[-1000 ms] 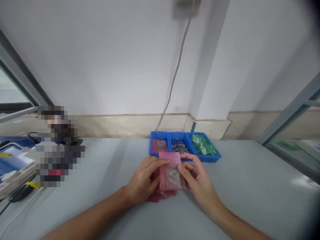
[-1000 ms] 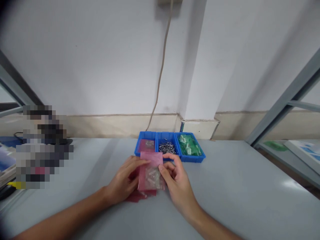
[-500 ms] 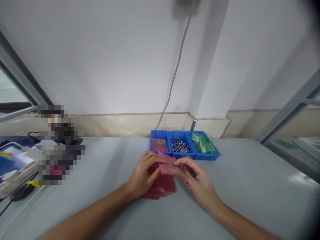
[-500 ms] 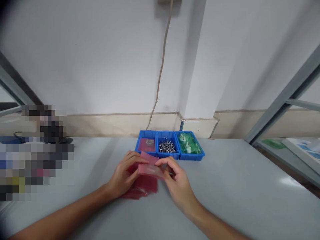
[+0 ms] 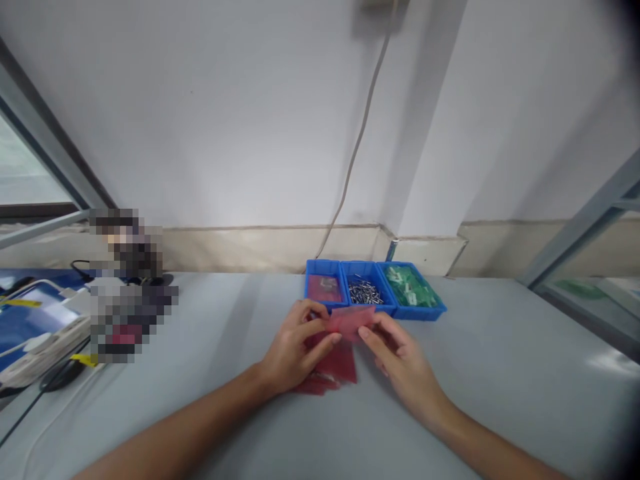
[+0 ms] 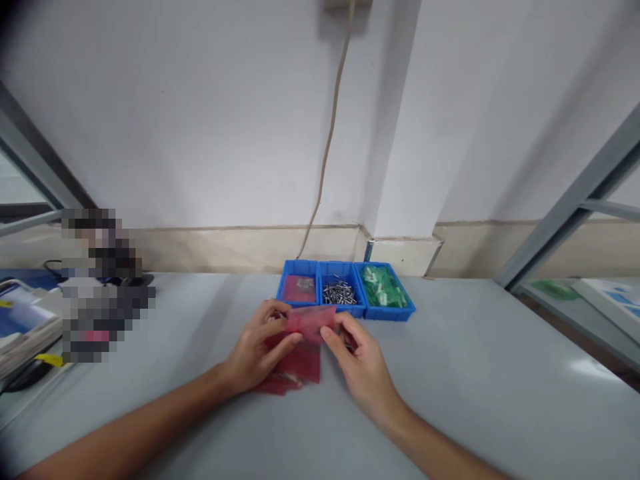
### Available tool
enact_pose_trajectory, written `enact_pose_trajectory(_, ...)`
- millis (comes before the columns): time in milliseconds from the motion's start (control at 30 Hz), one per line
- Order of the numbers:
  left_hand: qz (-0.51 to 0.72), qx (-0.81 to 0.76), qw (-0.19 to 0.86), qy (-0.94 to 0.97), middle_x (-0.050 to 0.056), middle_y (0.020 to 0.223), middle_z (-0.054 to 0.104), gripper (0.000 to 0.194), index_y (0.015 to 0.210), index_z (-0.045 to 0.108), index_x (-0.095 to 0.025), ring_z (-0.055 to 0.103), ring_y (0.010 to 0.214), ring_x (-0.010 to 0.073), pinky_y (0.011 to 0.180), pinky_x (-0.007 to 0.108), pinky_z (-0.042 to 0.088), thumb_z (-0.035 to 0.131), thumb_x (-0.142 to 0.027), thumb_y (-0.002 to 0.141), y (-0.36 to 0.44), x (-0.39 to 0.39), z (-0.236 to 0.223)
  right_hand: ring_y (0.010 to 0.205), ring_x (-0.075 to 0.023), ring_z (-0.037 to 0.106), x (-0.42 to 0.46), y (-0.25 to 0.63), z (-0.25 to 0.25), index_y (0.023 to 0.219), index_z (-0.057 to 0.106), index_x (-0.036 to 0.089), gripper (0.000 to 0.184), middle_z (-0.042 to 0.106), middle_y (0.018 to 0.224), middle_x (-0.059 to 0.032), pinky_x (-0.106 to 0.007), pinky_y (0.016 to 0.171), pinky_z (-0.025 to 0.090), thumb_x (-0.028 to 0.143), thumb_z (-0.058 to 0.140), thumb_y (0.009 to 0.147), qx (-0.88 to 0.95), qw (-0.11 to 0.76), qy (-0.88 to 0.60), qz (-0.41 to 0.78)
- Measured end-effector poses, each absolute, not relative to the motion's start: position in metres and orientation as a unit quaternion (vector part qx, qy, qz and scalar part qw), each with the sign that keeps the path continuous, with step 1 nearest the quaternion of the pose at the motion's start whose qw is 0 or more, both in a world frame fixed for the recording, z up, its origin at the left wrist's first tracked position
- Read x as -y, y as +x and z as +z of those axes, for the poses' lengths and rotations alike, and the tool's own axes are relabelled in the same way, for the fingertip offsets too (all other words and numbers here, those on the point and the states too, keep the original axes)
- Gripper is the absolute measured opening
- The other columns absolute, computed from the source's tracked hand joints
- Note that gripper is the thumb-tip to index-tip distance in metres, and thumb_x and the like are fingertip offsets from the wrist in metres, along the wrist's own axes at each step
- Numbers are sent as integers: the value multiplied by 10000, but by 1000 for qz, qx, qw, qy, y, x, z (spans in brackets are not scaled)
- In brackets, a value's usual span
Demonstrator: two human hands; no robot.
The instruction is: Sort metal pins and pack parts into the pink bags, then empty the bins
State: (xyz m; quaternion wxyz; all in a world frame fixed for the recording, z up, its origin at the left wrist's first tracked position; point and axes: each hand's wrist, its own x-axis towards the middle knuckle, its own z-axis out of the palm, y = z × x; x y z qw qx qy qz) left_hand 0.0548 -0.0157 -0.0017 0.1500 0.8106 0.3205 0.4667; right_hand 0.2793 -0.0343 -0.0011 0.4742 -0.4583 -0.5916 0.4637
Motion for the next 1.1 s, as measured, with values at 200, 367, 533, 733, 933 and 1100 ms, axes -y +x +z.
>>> enact_pose_trajectory(200, 460, -307, 147, 820, 132, 1604, 444, 197, 897, 771, -176, 529, 1386, 317, 1049, 467, 539, 647, -261, 1024, 52, 16, -2, 520, -105, 359, 31, 279, -1, 1054, 664, 237, 366, 486, 706, 54, -236, 444, 273, 581, 717, 942, 545, 493, -455, 503)
enact_pose_trajectory(367, 441, -280, 122, 844, 116, 1625, 480, 292, 761, 716, -165, 481, 1451, 332, 1157, 541, 452, 600, -205, 1026, 51, 19, 7, 534, -106, 378, 30, 278, 0, 1237, 593, 290, 448, 496, 705, 71, -212, 449, 270, 530, 781, 909, 517, 514, -436, 527)
enact_pose_trajectory(533, 441, -254, 126, 852, 104, 1285, 749, 238, 887, 735, -176, 610, 1296, 270, 1170, 524, 430, 553, -155, 1040, 53, 18, 11, 517, -118, 382, 30, 279, 3, 1014, 689, 249, 357, 501, 659, 46, -235, 447, 274, 587, 737, 913, 514, 509, -467, 508)
enact_pose_trajectory(733, 452, -266, 154, 837, 109, 1178, 761, 221, 1146, 738, -178, 658, 1142, 247, 1068, 476, 488, 536, -189, 1055, 53, 18, 7, 491, -111, 392, 30, 279, 1, 1032, 704, 223, 311, 582, 693, 18, -249, 459, 316, 522, 637, 973, 491, 526, -444, 534)
enact_pose_trajectory(933, 460, -278, 153, 829, 98, 1110, 769, 262, 1252, 708, -206, 651, 1051, 248, 1010, 460, 493, 526, -210, 1064, 53, 19, 4, 477, -104, 360, 30, 278, 0, 848, 642, 225, 424, 470, 595, 52, -235, 440, 282, 638, 727, 893, 508, 513, -472, 506)
enact_pose_trajectory(1100, 451, -273, 162, 834, 97, 1114, 760, 318, 1319, 691, -217, 637, 1050, 243, 1024, 458, 491, 512, -181, 1058, 52, 19, 1, 481, -119, 350, 29, 280, 1, 897, 656, 242, 458, 389, 529, 77, -238, 448, 278, 698, 695, 903, 533, 511, -478, 475)
